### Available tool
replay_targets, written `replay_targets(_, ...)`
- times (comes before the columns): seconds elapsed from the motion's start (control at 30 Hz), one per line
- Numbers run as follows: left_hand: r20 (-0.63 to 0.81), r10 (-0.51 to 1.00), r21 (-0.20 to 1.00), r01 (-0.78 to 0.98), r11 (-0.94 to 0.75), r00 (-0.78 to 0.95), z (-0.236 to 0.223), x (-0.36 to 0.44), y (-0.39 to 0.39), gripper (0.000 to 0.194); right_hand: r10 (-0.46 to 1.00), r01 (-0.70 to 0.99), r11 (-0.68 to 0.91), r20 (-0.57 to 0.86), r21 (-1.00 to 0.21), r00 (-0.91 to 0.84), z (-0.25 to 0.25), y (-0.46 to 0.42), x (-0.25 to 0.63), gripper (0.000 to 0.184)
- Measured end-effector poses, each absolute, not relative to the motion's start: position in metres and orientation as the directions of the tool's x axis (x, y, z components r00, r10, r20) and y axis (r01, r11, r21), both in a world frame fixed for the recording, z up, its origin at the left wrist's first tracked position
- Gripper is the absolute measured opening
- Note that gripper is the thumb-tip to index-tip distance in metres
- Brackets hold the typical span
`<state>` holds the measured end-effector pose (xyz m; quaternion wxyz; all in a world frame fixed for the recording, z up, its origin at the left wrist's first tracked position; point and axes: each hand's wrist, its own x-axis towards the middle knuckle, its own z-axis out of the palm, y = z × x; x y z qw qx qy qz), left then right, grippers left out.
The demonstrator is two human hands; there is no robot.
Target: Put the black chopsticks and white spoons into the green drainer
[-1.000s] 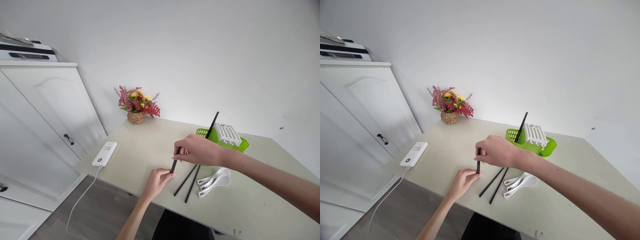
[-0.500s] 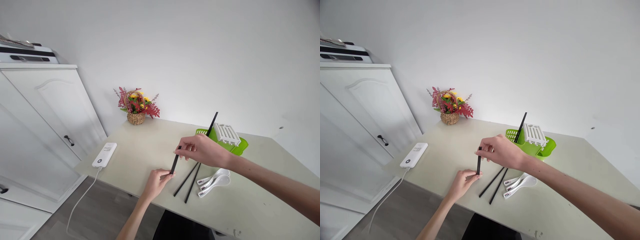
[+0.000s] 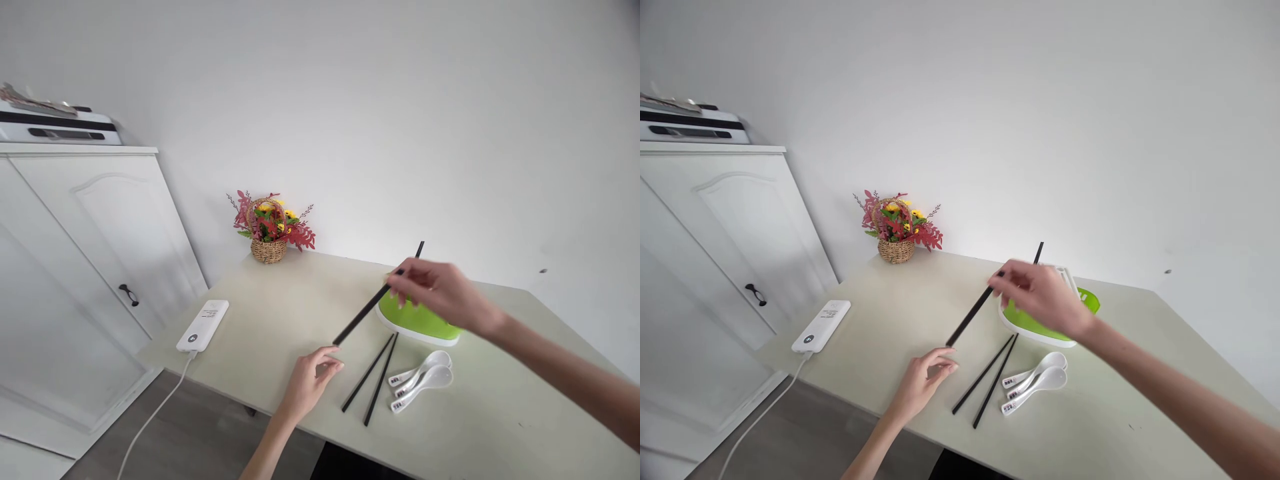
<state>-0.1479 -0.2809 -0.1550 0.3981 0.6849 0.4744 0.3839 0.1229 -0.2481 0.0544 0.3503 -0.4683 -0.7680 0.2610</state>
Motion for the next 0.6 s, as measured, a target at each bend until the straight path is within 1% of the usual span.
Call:
replay_targets(0.1,0.145,0.959,0.912,0.342,-0.225,0.245,-0.155,-0.148,-0.281,0.033,0.898,0.573,0.407,0.428,-0.712,-0.106,0.082,-0.242,0.151,0.049)
replay_targets(0.17,0.147,0.957,0.907,0.351,-0.232,0.251,-0.154,-0.148,-0.281,0.030,0.855,0.648,0.388,0.518,-0.655,0.011,0.100,-0.238,0.167,0.047)
replay_targets(0.23,0.148,0.955,0.901,0.363,-0.237,0.257,-0.153,-0.148,-0.281,0.027,0.823,0.744,0.329,0.563,-0.581,0.076,0.112,-0.234,0.180,0.043)
replay_targets(0.3,0.149,0.954,0.898,0.370,-0.240,0.259,-0.152,-0.147,-0.282,0.025,0.820,0.816,0.261,0.565,-0.516,0.095,0.115,-0.227,0.191,0.041)
replay_targets(0.37,0.152,0.954,0.895,0.373,-0.243,0.258,-0.152,-0.147,-0.282,0.025,0.829,0.846,0.224,0.552,-0.484,0.096,0.111,-0.217,0.199,0.042)
replay_targets(0.47,0.149,0.955,0.890,0.385,-0.243,0.257,-0.151,-0.146,-0.281,0.027,0.857,0.846,0.218,0.510,-0.487,0.073,0.092,-0.197,0.209,0.045)
replay_targets(0.6,0.135,0.954,0.889,0.393,-0.236,0.266,-0.149,-0.147,-0.282,0.030,0.922,0.827,0.202,0.387,-0.525,0.021,0.062,-0.164,0.214,0.047)
